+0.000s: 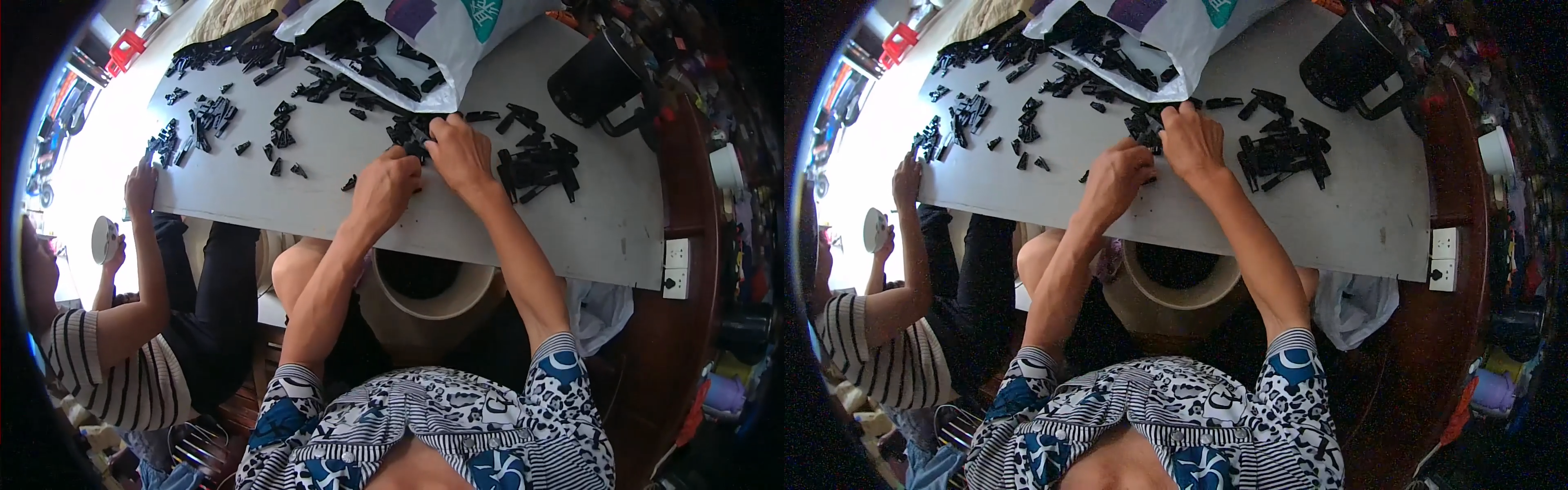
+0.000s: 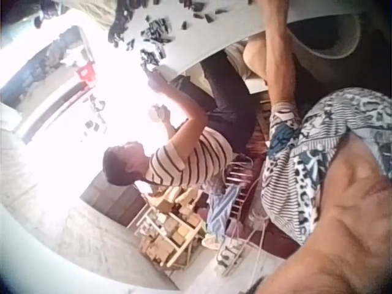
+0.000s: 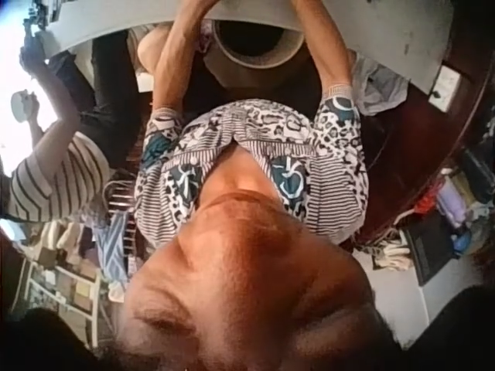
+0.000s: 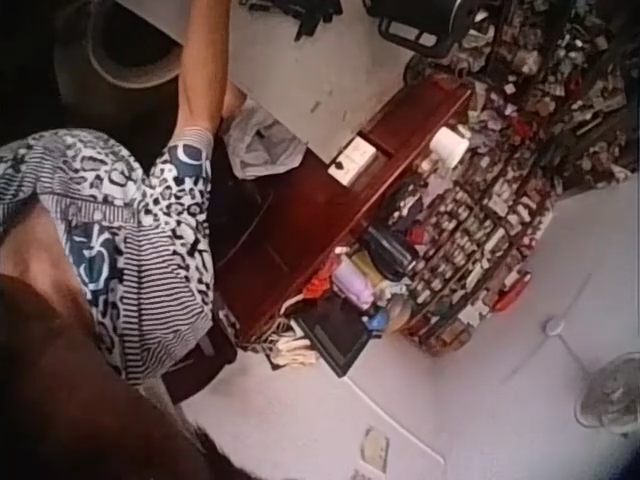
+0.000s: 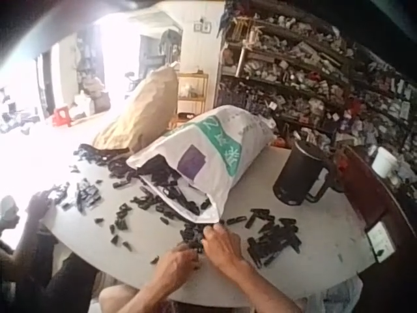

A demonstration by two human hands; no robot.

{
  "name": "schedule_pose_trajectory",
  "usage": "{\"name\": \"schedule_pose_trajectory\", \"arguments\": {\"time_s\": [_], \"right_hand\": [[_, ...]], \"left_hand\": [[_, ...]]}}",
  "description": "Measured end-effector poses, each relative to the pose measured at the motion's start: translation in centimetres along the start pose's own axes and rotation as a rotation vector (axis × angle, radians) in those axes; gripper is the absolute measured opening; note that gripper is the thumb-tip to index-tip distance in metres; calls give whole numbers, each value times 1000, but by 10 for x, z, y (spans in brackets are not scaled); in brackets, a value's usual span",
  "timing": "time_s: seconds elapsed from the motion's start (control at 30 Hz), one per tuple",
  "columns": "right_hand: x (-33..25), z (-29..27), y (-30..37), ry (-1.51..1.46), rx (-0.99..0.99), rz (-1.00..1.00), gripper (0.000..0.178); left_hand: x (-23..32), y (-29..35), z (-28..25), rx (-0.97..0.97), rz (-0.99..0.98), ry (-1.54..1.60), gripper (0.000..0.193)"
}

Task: Assembling small black plastic components by hand at a workbench.

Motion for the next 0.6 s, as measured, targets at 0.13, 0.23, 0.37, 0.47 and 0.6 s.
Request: {"name": "schedule_pose_trajectory", "arguments": {"time_s": [0.13,0.23,0.37,0.47,0.6], "right_hand": [[-1,-2,3,-9,2,-29,22],[1,-1,3,-24,-1,-40,23],[7,0,5,-101,110,-38,21],[15,-8,13,-302,208,-4,19],[25,-20,34,-595,155,156,16]], "left_hand": [[-6,5,-12,98,-93,138,14],[2,12,-17,30,-175,114,18],[11,15,-6,-71,-60,-121,22],[9,14,-1,-80,-51,-91,19],[12,17,4,-111,-9,49,16]]}}
Point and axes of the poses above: each hand's wrist, its own y-axis away from the middle knuckle, its own z-axis out of the palm, x = y × z, the point moved 1 cm from there along -y, towards the middle knuckle, and after that the axes turned 1 degree about x, right-handed, at the moved point
